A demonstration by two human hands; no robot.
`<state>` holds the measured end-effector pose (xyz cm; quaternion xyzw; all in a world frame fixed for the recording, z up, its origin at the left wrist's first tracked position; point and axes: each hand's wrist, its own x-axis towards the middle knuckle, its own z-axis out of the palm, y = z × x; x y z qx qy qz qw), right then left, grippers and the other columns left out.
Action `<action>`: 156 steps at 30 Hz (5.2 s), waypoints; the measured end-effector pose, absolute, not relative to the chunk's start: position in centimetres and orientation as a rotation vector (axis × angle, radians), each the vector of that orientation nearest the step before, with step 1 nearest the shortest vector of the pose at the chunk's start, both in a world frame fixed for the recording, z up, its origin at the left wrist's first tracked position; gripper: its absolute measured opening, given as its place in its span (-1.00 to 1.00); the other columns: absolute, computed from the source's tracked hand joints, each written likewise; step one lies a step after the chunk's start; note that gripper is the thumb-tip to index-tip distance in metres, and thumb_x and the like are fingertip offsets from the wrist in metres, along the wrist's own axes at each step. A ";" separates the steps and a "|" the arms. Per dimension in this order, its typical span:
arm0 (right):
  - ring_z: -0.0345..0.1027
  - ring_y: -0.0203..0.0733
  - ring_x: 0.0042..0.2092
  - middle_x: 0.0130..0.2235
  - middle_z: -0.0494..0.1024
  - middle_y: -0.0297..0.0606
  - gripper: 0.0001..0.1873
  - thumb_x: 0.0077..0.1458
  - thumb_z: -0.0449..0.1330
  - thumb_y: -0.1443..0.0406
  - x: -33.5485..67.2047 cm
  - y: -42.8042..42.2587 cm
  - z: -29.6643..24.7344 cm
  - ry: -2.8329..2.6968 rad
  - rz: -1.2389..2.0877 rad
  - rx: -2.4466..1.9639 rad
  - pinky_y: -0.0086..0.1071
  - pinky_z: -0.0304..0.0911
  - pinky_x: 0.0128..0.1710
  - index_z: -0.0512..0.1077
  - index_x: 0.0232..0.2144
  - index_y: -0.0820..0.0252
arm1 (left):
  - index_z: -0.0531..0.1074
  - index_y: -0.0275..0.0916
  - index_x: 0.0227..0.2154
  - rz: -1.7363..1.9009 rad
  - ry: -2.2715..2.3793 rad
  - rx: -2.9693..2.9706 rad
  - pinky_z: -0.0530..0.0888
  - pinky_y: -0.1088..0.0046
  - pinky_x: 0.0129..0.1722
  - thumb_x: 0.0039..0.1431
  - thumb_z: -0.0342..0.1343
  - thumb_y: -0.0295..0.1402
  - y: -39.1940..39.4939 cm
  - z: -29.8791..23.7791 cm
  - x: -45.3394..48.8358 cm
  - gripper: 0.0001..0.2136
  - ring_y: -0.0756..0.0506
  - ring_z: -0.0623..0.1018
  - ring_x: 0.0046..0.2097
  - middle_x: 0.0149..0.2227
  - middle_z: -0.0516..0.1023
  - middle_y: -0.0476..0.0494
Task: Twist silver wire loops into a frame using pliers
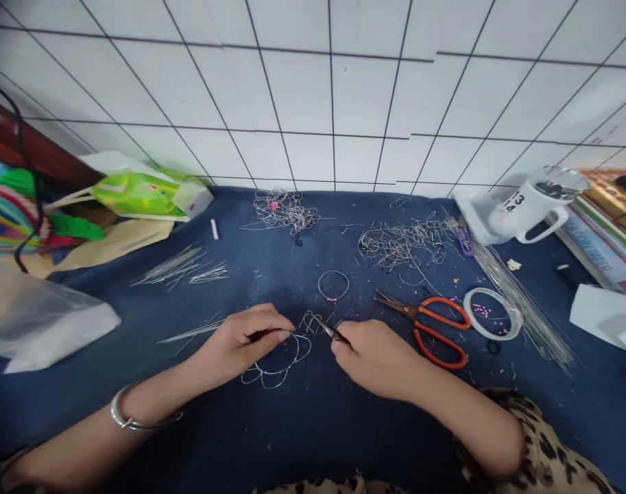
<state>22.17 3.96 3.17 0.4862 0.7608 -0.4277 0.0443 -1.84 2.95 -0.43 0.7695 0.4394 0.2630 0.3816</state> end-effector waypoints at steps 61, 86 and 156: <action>0.27 -0.28 -0.32 -0.39 0.41 -0.28 -0.80 0.13 -0.02 0.27 20.1 3.6 2.6 2.843 -0.607 1.472 -0.43 0.10 -0.30 0.38 -0.30 0.21 | 0.40 -0.26 -0.38 0.683 1.090 1.892 0.33 0.51 -0.37 0.12 -0.04 -0.53 3.1 0.1 -2.3 -0.87 0.03 0.39 -0.39 -0.41 0.40 -0.03; 0.01 -0.43 -0.48 -0.50 0.18 -0.46 -0.74 0.12 0.01 0.19 20.6 4.4 2.6 2.440 -1.912 1.135 -0.53 0.01 -0.46 0.41 -0.31 0.23 | 0.37 -0.29 -0.38 0.633 0.879 1.253 0.18 0.56 -0.52 0.15 0.03 -0.33 2.0 0.9 -1.9 -0.88 0.08 0.21 -0.52 -0.56 0.24 0.07; 0.17 -0.34 -0.42 -0.47 0.33 -0.35 -0.88 0.12 0.02 0.32 21.2 4.5 2.0 3.048 -0.855 1.178 -0.46 0.06 -0.39 0.34 -0.37 0.22 | 0.33 -0.30 -0.45 0.671 1.056 1.401 0.21 0.55 -0.49 0.20 -0.04 -0.22 2.0 1.1 -2.1 -0.75 0.06 0.24 -0.50 -0.53 0.24 0.04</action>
